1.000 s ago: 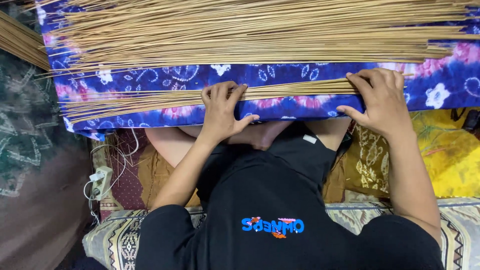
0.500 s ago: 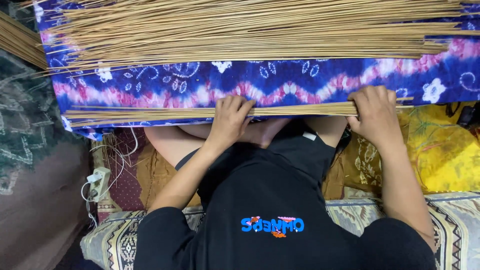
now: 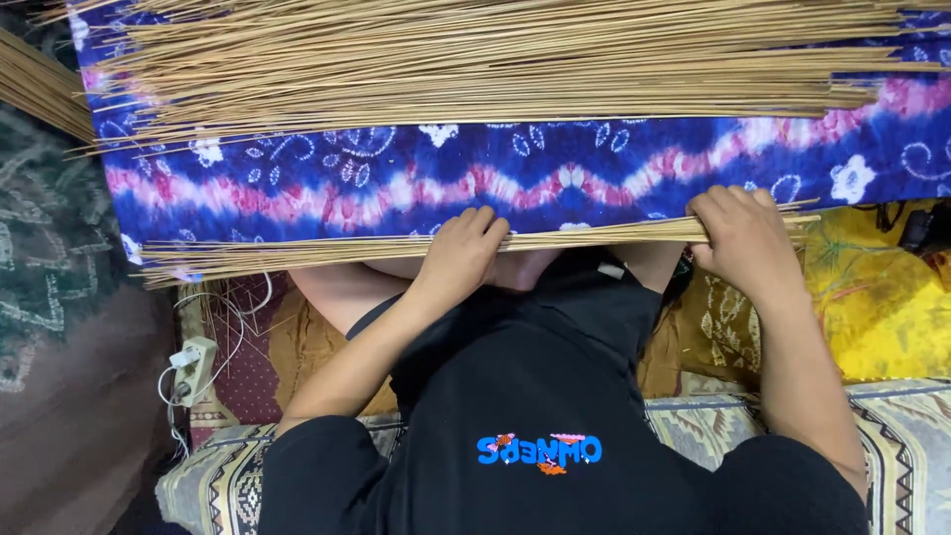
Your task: Grouping thin bamboo sticks from a large pile into a smaller, organized bundle
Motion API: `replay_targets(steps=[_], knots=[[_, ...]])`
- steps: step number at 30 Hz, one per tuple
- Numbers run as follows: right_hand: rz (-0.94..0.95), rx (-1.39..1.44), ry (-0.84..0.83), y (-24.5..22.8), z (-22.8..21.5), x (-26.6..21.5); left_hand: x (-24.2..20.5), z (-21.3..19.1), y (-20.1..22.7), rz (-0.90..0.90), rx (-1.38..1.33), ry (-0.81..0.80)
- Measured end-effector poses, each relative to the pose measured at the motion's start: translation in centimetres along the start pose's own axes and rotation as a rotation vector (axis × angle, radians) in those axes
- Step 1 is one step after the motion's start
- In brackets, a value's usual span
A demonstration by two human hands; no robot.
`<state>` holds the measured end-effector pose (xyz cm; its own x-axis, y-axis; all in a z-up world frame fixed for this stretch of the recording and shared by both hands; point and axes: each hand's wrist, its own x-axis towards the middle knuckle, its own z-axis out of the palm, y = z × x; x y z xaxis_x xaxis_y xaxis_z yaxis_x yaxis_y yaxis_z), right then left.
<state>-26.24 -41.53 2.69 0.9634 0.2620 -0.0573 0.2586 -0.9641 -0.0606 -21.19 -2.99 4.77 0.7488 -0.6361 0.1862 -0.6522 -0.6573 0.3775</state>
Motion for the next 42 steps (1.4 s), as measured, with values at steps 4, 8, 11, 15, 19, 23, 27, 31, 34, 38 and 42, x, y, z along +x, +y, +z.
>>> replay_targets(steps=[4,8,11,15,19,23,27,31,34,38,42], knots=[[0.051,0.027,-0.064,-0.4,-1.6,-0.4,-0.3,-0.6,0.1,-0.024,-0.046,-0.049],[0.011,0.037,0.057,0.1,-3.2,-0.8,0.5,-3.5,0.0,0.001,-0.089,-0.182],[-0.028,0.039,0.162,-0.2,-4.8,0.4,2.1,-5.9,-0.6,0.027,0.007,-0.136],[-0.055,-0.054,0.169,-0.3,-5.1,3.2,4.1,-6.8,-2.5,0.033,0.129,-0.089],[-0.079,-0.125,0.174,-0.1,-2.5,6.3,6.2,-3.0,-3.0,0.06,0.134,-0.073],[-0.145,-0.004,0.266,0.6,0.2,8.9,7.3,2.3,-4.8,0.117,0.197,0.029],[-0.256,0.226,0.298,0.7,-0.9,9.3,7.4,2.8,-5.7,0.12,0.233,-0.075],[-0.245,0.239,0.261,1.3,-0.5,8.8,8.4,0.7,-4.4,0.133,0.112,-0.125],[-0.128,0.223,0.181,1.4,-1.2,7.9,8.6,-1.0,-3.4,0.125,-0.081,-0.031],[-0.087,0.178,0.185,3.7,-0.2,6.8,7.5,-1.7,-4.6,0.03,0.004,-0.051],[-0.054,0.229,0.223,5.1,-0.7,6.1,6.0,-2.5,-5.6,-0.062,0.045,-0.09]])
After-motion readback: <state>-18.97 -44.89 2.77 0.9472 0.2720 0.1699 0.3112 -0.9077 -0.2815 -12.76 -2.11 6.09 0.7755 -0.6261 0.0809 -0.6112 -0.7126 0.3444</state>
